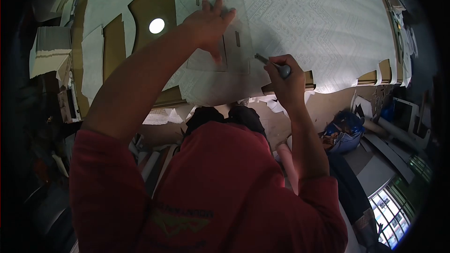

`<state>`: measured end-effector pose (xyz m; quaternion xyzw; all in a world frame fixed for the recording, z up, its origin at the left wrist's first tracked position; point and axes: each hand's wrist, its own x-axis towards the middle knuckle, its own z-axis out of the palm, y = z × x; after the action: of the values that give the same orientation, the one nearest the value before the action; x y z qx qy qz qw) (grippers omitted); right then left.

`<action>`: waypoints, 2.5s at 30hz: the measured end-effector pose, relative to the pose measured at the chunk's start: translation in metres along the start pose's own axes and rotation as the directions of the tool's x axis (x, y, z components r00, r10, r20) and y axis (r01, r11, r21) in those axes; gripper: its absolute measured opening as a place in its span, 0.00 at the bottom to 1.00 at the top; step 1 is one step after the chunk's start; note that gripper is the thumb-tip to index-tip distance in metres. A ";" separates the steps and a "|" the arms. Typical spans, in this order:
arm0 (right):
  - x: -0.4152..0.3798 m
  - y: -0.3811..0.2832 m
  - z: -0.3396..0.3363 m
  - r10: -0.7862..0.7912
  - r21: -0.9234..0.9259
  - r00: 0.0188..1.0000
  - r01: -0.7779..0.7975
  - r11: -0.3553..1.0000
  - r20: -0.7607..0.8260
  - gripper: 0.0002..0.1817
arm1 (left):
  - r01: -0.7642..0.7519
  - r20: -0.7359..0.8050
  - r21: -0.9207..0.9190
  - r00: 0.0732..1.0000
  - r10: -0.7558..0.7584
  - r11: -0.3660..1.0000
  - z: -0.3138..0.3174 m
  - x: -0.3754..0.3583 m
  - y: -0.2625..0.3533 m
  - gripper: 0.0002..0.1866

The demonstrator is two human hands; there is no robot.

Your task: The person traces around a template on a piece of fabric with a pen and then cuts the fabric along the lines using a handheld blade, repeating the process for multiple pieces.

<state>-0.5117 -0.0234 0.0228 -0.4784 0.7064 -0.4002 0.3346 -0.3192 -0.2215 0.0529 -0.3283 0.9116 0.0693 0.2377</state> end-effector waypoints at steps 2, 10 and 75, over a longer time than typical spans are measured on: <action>-0.005 -0.007 0.011 -0.003 -0.020 0.997 0.001 1.000 -0.083 0.10 | 0.011 0.006 0.020 1.000 -0.011 1.000 -0.001 -0.001 0.000 0.80; -0.006 -0.033 0.031 -0.033 -0.178 0.972 -0.009 0.984 -0.231 0.08 | 0.013 -0.009 -0.049 1.000 -0.014 0.999 -0.001 -0.001 -0.002 0.79; 0.252 0.021 0.018 -0.447 0.195 0.855 0.407 0.893 0.264 0.06 | 0.067 0.048 -0.087 0.997 -0.063 0.994 -0.014 0.000 0.007 0.75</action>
<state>-0.5847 -0.2615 -0.0265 -0.6555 0.4947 -0.4324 0.3722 -0.3290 -0.2198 0.0651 -0.3662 0.8908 0.1091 0.2458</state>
